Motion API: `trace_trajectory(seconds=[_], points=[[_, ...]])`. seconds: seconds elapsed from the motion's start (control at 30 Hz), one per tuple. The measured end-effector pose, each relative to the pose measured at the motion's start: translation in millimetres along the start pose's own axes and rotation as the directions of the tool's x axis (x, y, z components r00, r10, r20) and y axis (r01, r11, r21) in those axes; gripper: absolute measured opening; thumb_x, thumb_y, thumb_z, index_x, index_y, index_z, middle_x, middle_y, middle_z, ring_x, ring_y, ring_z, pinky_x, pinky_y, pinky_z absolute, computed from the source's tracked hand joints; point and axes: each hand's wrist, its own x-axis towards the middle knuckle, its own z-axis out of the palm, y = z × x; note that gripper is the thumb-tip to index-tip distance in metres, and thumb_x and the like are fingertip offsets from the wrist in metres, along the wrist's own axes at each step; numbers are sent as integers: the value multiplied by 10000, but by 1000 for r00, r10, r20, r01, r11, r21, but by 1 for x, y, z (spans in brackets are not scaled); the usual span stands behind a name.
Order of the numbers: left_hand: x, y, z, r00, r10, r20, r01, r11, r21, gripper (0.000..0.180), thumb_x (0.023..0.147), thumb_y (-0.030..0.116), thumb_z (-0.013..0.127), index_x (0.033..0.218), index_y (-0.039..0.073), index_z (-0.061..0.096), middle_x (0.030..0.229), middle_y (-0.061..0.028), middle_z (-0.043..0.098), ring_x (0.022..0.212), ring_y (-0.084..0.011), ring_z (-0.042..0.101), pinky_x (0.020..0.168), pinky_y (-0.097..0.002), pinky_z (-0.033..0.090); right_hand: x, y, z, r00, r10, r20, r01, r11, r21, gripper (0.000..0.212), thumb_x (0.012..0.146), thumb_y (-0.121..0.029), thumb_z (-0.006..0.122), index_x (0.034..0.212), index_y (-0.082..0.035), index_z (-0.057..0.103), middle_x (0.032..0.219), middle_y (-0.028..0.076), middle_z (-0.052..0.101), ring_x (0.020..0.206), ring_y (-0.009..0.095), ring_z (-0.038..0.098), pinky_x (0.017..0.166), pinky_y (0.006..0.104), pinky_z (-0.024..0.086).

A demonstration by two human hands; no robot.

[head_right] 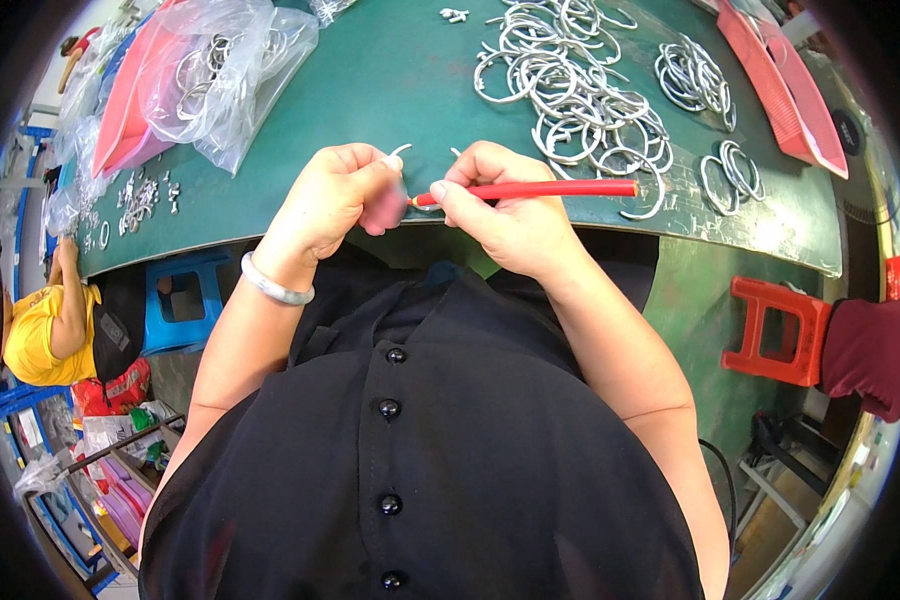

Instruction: The person picks up metal rings and pins from a workbench, inserts the pins into the rings by hand, and applies pressure using a red tool to secure them.

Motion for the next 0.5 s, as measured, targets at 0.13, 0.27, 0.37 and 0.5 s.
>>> trace_trajectory(seconds=[0.13,0.27,0.37,0.5], points=[[0,2,-1,999,-40,-3,40,999,17,188,844,163,532,740,7,537,581,-56,559,462,-106,516,430,-203,415,-1,0,-1,1000,0,-9,0,999,34,152,785,-143,586,719,-18,528,626,15,544,546,46,472,496,191,370],[1,0,-2,999,-41,16,40,999,23,190,845,178,535,754,11,546,601,-55,569,478,-108,535,439,-200,429,0,-1,-2,1000,-13,-23,14,1000,21,149,786,-138,584,717,-20,525,624,17,545,543,45,481,492,188,373],[0,1,-1,999,-41,12,40,999,29,192,844,182,535,758,10,547,601,-56,568,476,-110,533,438,-202,427,0,-4,-6,998,30,-49,-26,997,68,141,786,-132,583,716,-23,526,623,15,544,536,44,486,490,185,377],[2,0,-2,999,-47,13,46,997,56,187,844,180,532,772,9,551,607,-56,567,481,-112,532,440,-204,427,-2,-7,-16,989,77,-126,-50,979,200,118,776,-101,579,696,-32,527,590,-2,523,516,42,480,484,182,379]])
